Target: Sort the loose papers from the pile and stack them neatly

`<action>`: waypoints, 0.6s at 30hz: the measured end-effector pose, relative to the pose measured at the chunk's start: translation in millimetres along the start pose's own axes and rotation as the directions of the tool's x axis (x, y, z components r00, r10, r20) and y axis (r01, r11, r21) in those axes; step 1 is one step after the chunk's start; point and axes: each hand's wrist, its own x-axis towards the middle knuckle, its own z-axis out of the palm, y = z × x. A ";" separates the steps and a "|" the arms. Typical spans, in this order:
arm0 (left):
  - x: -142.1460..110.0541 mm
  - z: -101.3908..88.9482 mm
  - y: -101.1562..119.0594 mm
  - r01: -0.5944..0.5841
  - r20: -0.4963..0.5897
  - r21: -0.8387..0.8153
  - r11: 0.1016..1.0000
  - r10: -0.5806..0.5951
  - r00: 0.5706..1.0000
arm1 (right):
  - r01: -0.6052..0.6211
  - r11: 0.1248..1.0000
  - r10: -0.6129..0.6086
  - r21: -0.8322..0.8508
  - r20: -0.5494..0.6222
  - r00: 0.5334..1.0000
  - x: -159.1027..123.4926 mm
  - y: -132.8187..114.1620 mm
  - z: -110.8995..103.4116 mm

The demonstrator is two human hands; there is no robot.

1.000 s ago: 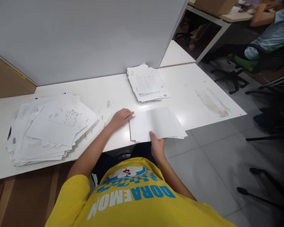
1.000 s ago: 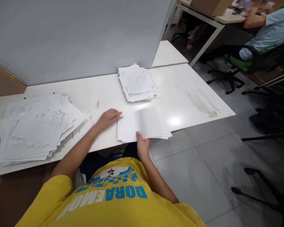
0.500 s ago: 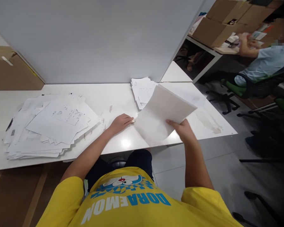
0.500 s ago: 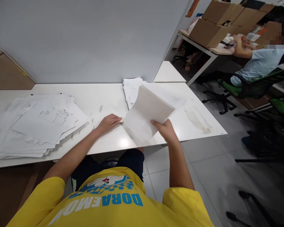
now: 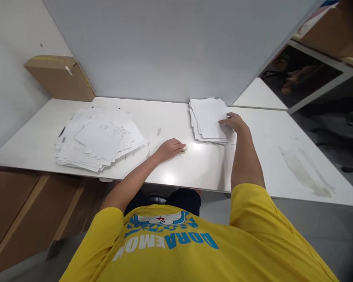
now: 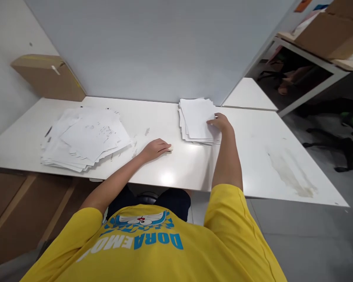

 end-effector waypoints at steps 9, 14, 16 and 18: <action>-1.9 6.3 0.0 0.052 0.034 0.001 0.999 -0.052 0.998 | 0.278 0.857 0.220 0.434 -0.795 0.565 -60.8 36.5 27.9; 3.1 -12.1 9.0 0.024 0.031 0.077 0.997 -0.027 0.999 | 0.346 0.769 0.233 0.537 -0.740 0.631 -111.3 32.4 54.9; -5.8 -37.4 18.9 0.077 -0.032 0.163 0.984 -0.073 0.997 | 0.378 0.783 0.103 0.494 -0.702 0.705 -132.9 27.0 68.4; -29.6 -70.7 30.5 0.229 -0.158 0.274 0.934 -0.191 0.969 | 0.382 0.805 -0.020 0.453 -0.623 0.782 -157.3 23.6 79.2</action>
